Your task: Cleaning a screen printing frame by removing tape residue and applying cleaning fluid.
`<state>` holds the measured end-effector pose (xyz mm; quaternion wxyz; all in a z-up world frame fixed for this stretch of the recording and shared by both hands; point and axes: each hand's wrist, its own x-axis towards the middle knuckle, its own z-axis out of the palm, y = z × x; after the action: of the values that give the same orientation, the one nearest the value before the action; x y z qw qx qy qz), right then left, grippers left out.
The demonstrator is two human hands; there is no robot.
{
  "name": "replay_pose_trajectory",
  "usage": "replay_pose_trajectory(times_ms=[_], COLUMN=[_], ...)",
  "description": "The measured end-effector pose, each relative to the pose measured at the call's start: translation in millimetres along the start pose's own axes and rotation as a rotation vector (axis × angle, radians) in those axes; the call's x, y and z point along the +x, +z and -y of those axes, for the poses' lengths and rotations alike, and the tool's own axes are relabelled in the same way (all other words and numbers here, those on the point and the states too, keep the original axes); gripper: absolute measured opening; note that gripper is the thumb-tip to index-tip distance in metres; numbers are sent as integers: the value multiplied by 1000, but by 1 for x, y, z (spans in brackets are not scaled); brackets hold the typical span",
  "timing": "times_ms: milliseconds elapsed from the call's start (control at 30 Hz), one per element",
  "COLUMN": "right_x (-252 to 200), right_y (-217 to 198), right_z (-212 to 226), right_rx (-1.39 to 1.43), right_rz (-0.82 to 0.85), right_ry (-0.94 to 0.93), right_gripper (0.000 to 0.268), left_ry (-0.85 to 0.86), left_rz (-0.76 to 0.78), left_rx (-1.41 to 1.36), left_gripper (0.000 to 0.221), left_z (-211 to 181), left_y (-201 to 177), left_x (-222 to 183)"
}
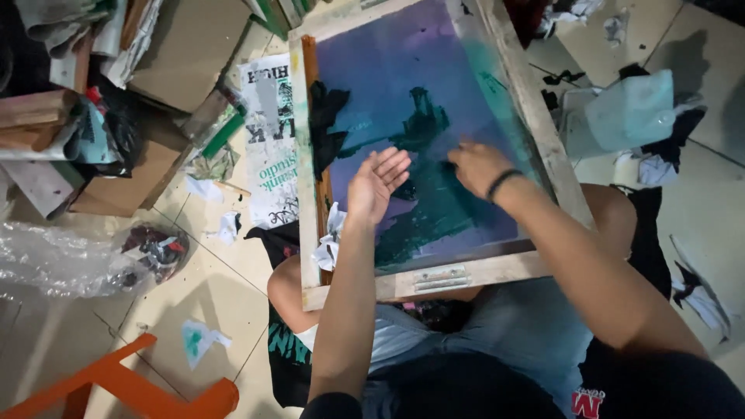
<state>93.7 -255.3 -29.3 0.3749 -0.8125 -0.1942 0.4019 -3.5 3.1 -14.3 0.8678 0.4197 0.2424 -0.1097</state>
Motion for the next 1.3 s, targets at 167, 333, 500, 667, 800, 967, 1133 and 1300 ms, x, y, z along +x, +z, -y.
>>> replay_pose_trajectory(times_ms=[167, 333, 500, 667, 800, 967, 1133, 1300], right_x=[-89, -59, 41, -36, -98, -65, -1, -37], right_y=[40, 44, 26, 29, 24, 17, 6, 19], right_z=[27, 8, -30, 12, 43, 52, 29, 1], right_rx=[-789, -891, -802, -758, -673, -639, -622, -761], right_rz=[-76, -165, -426, -162, -17, -35, -157, -113], right_ry=[60, -17, -78, 121, 239, 222, 81, -70], right_gripper=[30, 27, 32, 42, 45, 38, 33, 23], left_ry=[188, 171, 404, 361, 343, 558, 595, 632], left_rz=[-106, -136, -365, -364, -407, -493, -510, -725], left_rx=[926, 1554, 1923, 2241, 2311, 2103, 1738, 1540], left_gripper=[48, 41, 49, 61, 58, 28, 17, 28], left_z=[-63, -115, -85, -79, -64, -71, -85, -106], left_y=[32, -7, -74, -67, -89, -104, -87, -19], left_x=[-71, -91, -40, 4, 50, 70, 50, -21])
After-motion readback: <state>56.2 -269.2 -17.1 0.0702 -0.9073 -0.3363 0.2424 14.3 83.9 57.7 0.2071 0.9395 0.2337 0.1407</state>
